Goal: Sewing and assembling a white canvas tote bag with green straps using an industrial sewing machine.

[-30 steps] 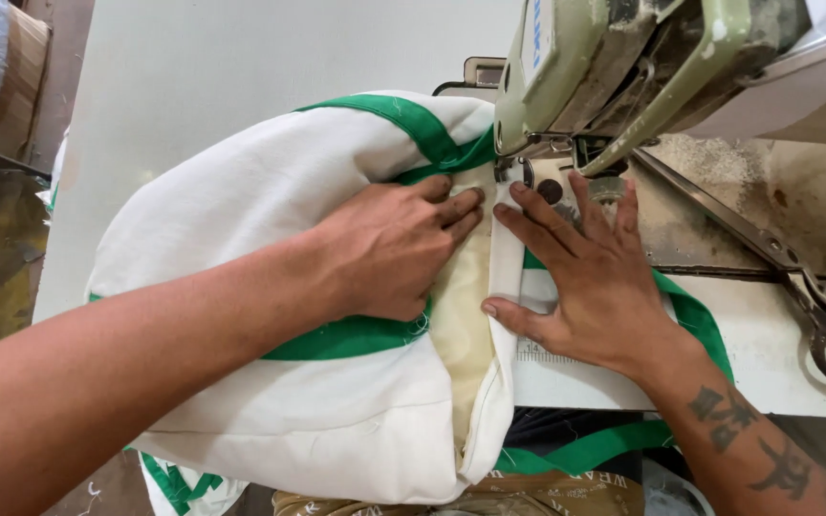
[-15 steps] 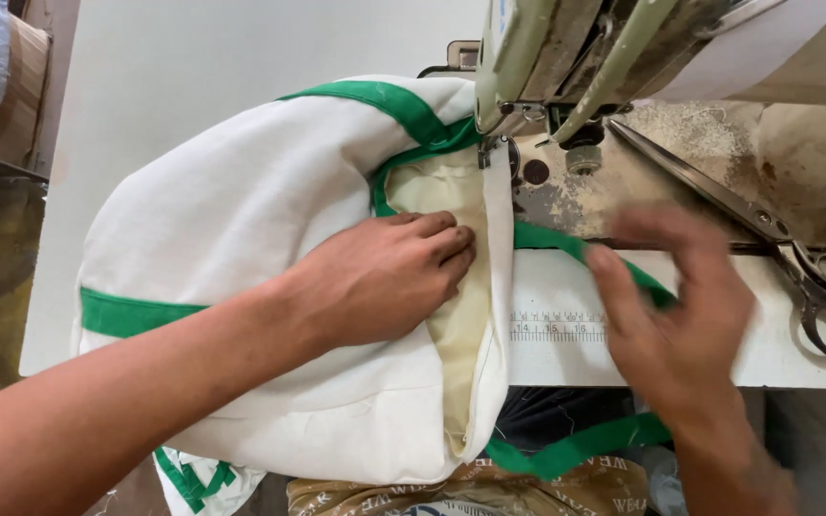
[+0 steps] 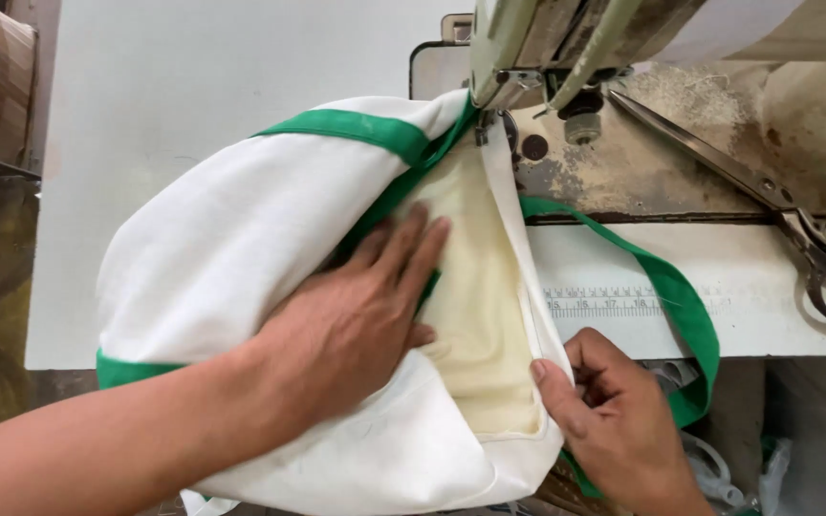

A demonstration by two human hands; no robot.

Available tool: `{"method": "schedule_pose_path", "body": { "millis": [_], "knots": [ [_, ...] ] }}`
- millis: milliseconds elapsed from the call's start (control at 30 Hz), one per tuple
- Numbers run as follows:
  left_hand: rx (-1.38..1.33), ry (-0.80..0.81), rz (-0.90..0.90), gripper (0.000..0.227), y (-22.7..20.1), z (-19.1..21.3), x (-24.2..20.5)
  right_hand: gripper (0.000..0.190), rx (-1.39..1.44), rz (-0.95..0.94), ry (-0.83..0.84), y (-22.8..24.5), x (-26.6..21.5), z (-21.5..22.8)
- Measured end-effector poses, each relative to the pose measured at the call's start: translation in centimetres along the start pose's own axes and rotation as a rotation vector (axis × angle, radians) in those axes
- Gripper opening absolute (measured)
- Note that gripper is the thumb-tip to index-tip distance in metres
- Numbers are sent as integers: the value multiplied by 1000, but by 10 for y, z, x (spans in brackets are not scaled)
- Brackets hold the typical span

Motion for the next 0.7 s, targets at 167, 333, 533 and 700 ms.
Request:
{"method": "schedule_pose_path", "body": {
  "millis": [167, 333, 533, 700],
  "knots": [
    [276, 207, -25, 54, -15, 9, 29, 37, -112, -14, -15, -8, 1, -12],
    [241, -319, -319, 28, 2, 9, 60, 18, -559, 199, -71, 8, -1, -39],
    [161, -349, -506, 50, 27, -10, 48, 15, -1257, 50, 489, 30, 15, -59],
    [98, -233, -561, 56, 41, -22, 50, 12, -1275, 115, 626, 49, 18, -68]
  ]
}}
Point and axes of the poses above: each hand's wrist, its own x-axis towards the middle knuckle, its own z-axis out of the back of the hand, y = z × x, the point moved 5 cm from there along x, towards the middle knuckle, and after that the axes turned 9 degrees about -z, right-handed, at the moved point
